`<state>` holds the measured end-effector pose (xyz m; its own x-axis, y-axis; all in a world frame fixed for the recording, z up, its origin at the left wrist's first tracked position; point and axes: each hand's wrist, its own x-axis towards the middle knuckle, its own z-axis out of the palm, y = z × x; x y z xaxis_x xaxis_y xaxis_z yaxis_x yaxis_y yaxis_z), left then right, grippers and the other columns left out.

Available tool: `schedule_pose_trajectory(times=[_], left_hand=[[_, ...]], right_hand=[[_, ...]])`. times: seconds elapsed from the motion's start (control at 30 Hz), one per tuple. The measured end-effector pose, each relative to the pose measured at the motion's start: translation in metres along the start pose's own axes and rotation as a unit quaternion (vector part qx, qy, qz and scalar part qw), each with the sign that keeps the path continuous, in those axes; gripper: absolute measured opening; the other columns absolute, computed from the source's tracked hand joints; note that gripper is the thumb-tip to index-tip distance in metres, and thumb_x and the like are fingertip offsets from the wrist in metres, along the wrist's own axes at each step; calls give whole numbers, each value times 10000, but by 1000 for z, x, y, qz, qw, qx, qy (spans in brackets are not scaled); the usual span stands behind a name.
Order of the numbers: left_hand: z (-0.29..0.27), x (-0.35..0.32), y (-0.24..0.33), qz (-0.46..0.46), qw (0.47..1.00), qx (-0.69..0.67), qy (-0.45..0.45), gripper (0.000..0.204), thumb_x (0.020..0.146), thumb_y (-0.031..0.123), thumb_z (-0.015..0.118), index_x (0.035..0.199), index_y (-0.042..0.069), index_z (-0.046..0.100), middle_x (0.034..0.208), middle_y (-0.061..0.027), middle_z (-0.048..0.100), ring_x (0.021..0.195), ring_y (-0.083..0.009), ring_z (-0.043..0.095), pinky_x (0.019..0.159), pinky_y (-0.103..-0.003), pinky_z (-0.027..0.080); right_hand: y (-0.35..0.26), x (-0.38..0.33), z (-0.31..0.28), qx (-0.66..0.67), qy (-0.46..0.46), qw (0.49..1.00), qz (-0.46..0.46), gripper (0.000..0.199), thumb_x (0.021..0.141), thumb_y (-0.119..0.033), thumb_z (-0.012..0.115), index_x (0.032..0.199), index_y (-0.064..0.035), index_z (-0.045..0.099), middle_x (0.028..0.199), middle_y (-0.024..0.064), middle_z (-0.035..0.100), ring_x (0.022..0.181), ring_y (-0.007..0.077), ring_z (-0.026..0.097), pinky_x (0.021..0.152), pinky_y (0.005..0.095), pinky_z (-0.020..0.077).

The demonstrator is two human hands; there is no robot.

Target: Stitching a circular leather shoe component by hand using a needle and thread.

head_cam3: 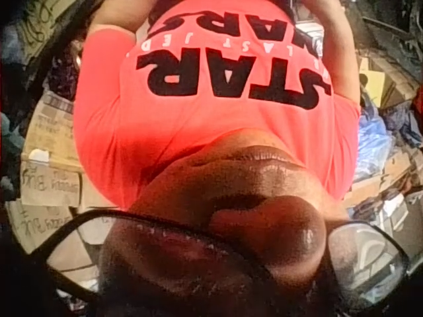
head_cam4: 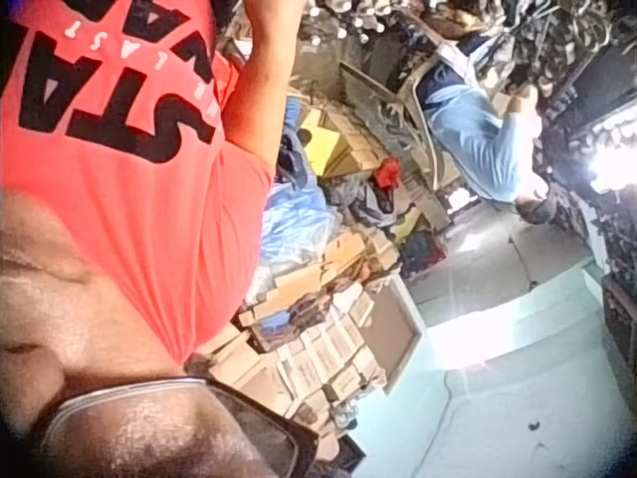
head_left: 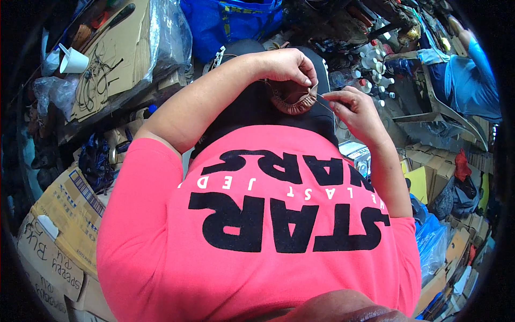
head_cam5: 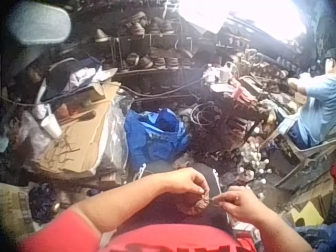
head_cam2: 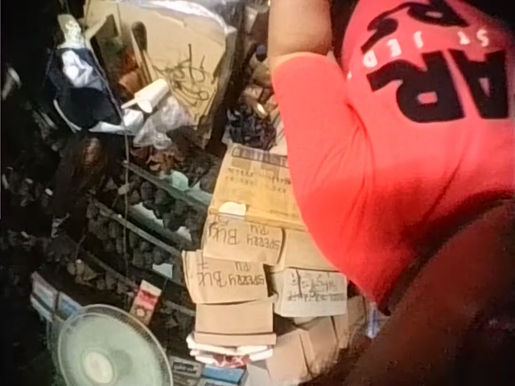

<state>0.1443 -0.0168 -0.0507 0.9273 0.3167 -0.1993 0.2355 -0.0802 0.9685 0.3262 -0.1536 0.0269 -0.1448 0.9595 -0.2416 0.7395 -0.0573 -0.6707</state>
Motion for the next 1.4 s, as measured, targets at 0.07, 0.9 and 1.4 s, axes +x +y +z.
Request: schedule_pose_trajectory(times=[0.07,0.9,1.4], left_hand=[[-1,0,0,1,1000,10,-2,186,818,118,650,981,32,676,903,-38,680,839,-103,601,807,-258,462],[-3,4,-2,-2,1000,24,-16,205,804,98,642,994,33,682,921,-44,689,839,-112,618,811,-266,475],[-1,7,-11,2,999,-12,-33,200,803,62,622,991,44,687,899,-34,691,822,-109,615,799,-265,471]], right_hand=[[-1,5,0,-23,-16,999,25,187,792,-75,597,952,-46,690,784,106,585,731,207,600,666,305,470],[-6,1,28,-214,115,967,-74,162,755,-120,621,900,-103,692,794,105,598,752,300,596,674,383,469],[-2,-1,31,-193,108,973,-67,181,755,-121,635,929,-106,682,739,118,597,685,325,599,653,415,476]])
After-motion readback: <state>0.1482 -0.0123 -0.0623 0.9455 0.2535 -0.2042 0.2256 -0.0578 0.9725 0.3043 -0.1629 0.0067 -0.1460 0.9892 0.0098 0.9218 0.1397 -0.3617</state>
